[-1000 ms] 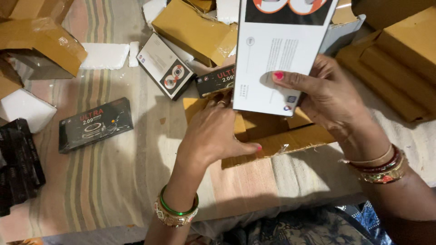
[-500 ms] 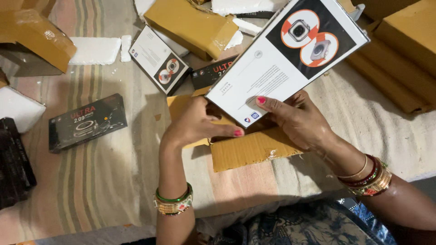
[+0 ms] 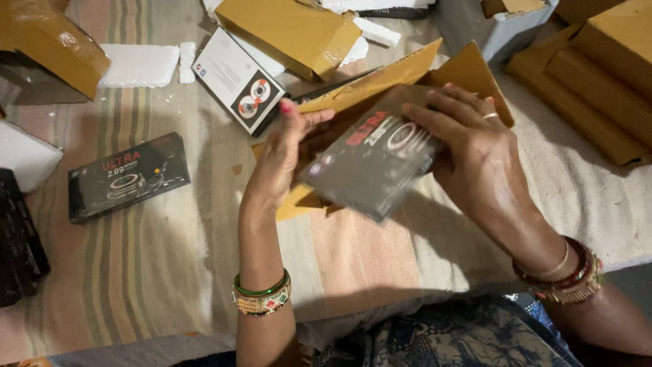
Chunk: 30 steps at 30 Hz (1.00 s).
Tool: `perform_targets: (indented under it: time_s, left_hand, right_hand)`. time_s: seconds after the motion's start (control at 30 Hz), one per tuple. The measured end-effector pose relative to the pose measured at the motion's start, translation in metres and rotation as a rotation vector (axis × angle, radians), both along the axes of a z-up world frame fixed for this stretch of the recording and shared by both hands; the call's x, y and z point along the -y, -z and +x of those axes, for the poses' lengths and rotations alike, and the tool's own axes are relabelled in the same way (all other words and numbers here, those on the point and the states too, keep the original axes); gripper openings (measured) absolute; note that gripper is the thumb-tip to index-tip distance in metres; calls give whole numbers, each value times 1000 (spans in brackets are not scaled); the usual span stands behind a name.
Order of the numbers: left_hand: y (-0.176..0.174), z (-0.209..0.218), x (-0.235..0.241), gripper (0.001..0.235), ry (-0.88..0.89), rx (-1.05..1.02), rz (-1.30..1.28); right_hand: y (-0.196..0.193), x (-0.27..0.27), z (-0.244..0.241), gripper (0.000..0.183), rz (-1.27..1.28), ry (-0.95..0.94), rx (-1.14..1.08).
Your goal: The person places smartwatch boxes into small cardboard shipping boxes, seals them with tape, and arranges them on the floor. The person also opens a smartwatch box to reveal the watch and accessories before repacking it.
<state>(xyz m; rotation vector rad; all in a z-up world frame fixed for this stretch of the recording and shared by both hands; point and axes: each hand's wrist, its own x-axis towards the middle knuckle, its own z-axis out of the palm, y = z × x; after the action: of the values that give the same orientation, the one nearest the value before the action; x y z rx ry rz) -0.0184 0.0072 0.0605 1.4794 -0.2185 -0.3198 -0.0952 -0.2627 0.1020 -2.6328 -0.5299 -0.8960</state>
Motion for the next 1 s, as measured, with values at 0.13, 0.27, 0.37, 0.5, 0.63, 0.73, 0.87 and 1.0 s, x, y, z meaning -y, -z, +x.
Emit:
perform_targets:
  time_s: [0.13, 0.27, 0.37, 0.5, 0.63, 0.73, 0.87, 1.0]
  left_hand:
    - [-9, -7, 8, 93, -17, -6, 99]
    - [-8, -15, 12, 98, -62, -38, 227]
    - [-8, -20, 7, 115, -31, 78, 422]
    - [-15, -27, 12, 129, 140, 217, 233]
    - [-29, -34, 18, 133, 178, 297, 383]
    - [-38, -36, 23, 125, 194, 367, 557]
    - [-43, -37, 20, 113, 236, 416, 661]
    - [-42, -36, 14, 106, 213, 672, 611]
  right_hand:
    - [1, 9, 5, 38, -66, 94, 5]
    - [-2, 7, 6, 34, -176, 193, -29]
    - [-4, 3, 10, 30, -322, 246, 7]
    - [-6, 1, 13, 27, -653, 300, -363]
    - [-7, 5, 8, 33, -538, 164, -253]
    - [-10, 10, 6, 36, -423, 79, -135]
    - [-10, 14, 7, 48, -413, 65, -24]
    - [-5, 17, 16, 25, -479, -14, -2]
